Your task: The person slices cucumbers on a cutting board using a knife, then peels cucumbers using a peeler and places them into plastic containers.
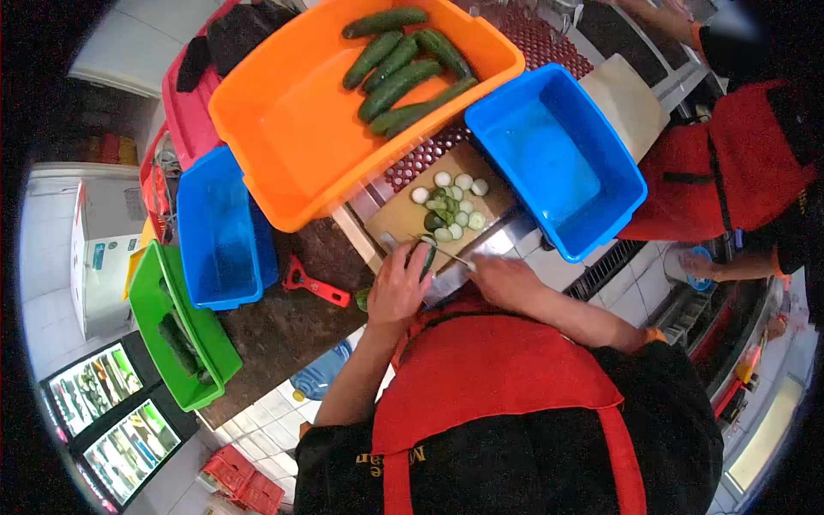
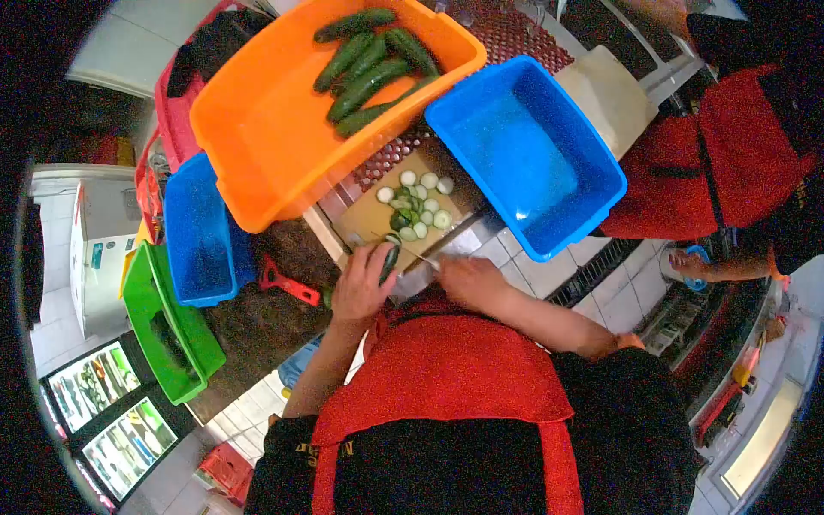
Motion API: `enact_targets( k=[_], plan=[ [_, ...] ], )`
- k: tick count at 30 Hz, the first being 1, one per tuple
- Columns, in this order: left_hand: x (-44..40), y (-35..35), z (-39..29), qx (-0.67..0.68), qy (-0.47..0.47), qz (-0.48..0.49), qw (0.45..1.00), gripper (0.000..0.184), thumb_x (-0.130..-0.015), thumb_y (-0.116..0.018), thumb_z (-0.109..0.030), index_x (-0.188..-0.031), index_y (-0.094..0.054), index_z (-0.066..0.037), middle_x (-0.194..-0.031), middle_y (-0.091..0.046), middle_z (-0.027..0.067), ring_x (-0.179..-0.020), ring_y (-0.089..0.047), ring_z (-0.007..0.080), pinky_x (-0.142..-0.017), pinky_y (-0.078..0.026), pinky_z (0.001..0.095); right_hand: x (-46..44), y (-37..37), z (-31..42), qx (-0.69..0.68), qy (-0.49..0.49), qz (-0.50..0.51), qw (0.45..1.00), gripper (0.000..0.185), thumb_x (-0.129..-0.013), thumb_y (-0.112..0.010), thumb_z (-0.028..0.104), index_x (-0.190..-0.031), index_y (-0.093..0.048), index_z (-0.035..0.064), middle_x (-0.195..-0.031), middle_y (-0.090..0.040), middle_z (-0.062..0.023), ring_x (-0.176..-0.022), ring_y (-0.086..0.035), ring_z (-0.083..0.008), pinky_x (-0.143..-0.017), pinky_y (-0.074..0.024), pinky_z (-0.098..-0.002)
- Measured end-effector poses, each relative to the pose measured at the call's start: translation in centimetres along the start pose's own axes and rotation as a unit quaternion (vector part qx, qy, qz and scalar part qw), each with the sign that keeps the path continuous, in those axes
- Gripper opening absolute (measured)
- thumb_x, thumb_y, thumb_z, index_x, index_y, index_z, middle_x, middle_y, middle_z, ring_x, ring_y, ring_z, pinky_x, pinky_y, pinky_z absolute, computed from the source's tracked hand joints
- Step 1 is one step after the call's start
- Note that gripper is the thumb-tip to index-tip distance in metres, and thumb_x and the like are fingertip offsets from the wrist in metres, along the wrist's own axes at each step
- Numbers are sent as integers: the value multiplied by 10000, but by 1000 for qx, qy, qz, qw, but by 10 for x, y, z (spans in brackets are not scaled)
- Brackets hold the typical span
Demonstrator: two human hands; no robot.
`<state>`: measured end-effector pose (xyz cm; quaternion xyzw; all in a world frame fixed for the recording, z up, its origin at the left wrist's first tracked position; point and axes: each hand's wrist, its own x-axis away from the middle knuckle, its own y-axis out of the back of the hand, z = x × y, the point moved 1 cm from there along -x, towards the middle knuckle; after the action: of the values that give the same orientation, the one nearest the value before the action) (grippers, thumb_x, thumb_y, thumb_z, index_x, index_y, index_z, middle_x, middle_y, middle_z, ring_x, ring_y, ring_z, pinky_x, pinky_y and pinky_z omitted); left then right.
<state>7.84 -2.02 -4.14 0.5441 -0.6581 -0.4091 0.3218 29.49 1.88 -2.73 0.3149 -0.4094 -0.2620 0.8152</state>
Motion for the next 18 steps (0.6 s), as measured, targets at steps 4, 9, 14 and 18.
enact_targets(
  k=[4, 9, 14, 18],
  plan=[
    [-3, 7, 1, 40, 9, -16, 999, 570, -773, -758, -156, -1294, -530, -129, -1176, -534, 134, -1036, -597, 359, -878, -513, 447, 36, -5, -33, 5, -55, 56, 997, 424, -1015, -442, 408, -1078, -535, -1, -878, -680, -259, -876, -666, -453, -801, -512, -554],
    [6, 84, -4, 196, 118, -98, 969, 514, -761, -802, -123, -1235, -609, -80, -1044, -618, 112, -880, -628, 230, -793, -523, 334, 53, 11, -61, -23, 2, 54, 998, 464, -1001, -479, 439, -1081, -536, -14, -885, -654, -310, -866, -633, -484, -780, -496, -570],
    [71, 224, 65, -26, 290, -351, 890, 475, -773, -814, -159, -1211, -647, -82, -1080, -677, 136, -847, -645, 241, -750, -524, 353, 20, -2, -44, -53, 58, 27, 997, 378, -988, -541, 350, -1085, -517, -15, -848, -635, -321, -813, -613, -511, -700, -474, -584],
    [145, 294, 177, -281, 348, -436, 781, 472, -807, -785, -192, -1227, -630, -45, -1128, -666, 190, -992, -649, 346, -864, -516, 413, 0, -20, -32, -53, 78, 12, 995, 392, -992, -527, 344, -1143, -515, -18, -892, -647, -318, -862, -619, -519, -739, -491, -578]
  ],
)
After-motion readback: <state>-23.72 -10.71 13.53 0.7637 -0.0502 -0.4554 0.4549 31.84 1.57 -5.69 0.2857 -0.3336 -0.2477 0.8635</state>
